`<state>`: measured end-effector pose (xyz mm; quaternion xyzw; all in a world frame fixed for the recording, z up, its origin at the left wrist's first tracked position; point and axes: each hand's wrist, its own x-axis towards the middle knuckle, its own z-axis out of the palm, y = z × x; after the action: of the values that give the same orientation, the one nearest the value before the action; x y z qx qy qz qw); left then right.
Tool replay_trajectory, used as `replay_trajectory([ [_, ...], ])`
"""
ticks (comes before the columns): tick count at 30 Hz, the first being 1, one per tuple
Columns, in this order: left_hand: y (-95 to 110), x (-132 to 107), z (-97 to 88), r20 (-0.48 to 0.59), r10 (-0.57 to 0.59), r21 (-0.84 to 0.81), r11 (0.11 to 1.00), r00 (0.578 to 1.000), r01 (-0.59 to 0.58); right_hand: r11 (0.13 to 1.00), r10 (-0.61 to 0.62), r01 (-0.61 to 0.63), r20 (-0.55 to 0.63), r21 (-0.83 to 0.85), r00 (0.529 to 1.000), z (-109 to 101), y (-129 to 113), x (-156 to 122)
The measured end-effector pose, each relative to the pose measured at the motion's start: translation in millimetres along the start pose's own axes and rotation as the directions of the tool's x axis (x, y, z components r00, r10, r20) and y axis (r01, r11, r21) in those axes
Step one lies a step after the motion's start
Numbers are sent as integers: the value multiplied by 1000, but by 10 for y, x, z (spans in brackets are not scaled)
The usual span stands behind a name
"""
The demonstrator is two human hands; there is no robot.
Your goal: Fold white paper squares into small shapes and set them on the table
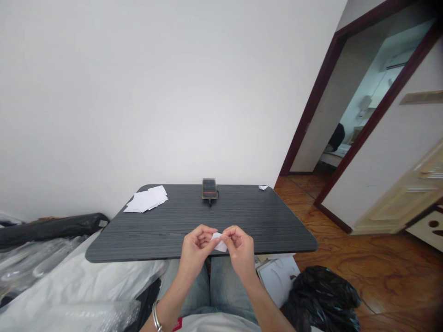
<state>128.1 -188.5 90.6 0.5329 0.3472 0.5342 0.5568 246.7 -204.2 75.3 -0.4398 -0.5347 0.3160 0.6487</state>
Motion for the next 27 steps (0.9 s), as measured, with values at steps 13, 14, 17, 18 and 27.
replay_trajectory([
  [13, 15, -7, -16, -105, 5, -70, 997, 994, -13, 952, 187, -220, 166, 211, 968, -61, 12, 43],
  [14, 10, -7, -17, -108, 4, -71, 997, 994, -12, 954, 187, -220, 170, 203, 968, -64, 3, 41],
  [17, 0, -8, -17, -107, -1, -79, 997, 994, -8, 963, 169, -195, 151, 184, 974, -67, -21, 27],
  [18, 0, -9, -16, -105, -4, -81, 997, 994, -5, 967, 160, -184, 143, 175, 977, -67, -25, 23],
  [27, 81, -40, 10, -152, -5, -76, 997, 988, -6, 957, 168, -192, 125, 218, 978, -55, -35, 11],
])
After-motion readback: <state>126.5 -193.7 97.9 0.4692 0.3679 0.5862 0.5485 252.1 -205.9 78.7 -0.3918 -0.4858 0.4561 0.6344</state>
